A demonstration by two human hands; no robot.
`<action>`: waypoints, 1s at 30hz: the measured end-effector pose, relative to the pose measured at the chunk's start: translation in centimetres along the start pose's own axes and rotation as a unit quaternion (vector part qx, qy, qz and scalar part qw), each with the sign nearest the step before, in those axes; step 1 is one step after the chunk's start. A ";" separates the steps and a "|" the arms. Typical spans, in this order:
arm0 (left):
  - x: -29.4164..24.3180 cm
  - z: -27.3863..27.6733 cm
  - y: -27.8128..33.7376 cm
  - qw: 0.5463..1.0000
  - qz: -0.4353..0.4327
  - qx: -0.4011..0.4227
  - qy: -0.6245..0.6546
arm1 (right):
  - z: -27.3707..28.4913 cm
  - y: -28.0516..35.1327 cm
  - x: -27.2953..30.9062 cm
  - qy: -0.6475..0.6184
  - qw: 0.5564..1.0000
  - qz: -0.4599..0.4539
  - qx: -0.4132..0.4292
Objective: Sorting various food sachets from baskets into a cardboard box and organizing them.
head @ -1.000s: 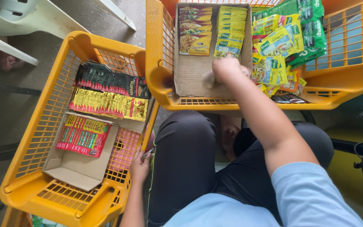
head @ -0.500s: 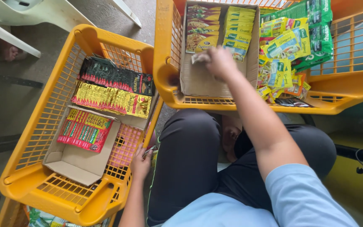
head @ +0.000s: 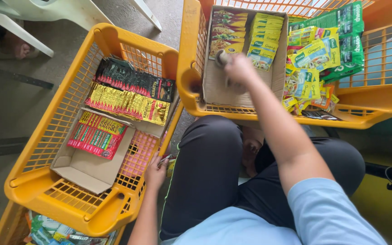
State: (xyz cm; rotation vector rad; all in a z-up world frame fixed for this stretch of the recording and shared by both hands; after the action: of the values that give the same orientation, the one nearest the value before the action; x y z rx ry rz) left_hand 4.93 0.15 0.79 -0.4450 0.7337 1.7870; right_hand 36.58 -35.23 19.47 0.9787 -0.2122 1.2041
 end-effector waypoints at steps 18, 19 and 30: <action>0.0 0.0 -0.3 1.000 -0.013 -0.002 0.011 | -7.9 -7.6 -8.4 0.461 0.839 0.290 0.022; 0.0 0.0 -0.2 1.000 -0.007 -0.005 0.014 | -7.2 -6.8 -8.5 0.464 0.835 0.294 0.026; -0.6 0.1 0.4 0.999 0.024 0.000 0.037 | 22.9 -8.2 -27.6 0.501 0.862 0.066 -0.047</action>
State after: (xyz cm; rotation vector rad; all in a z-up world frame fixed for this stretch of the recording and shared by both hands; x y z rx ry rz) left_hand 4.80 -0.27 1.37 -0.4997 0.8023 1.8234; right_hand 40.56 -70.96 11.84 0.1556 0.4966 1.6644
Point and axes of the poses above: each hand's wrist, its own y-axis away from the middle knuckle, its own z-axis out of the back of the hand, x = y × z, the point moved 5 cm from there along -y, towards the middle knuckle, and after that the axes turned 4 degrees about x, right-handed, at the moved point
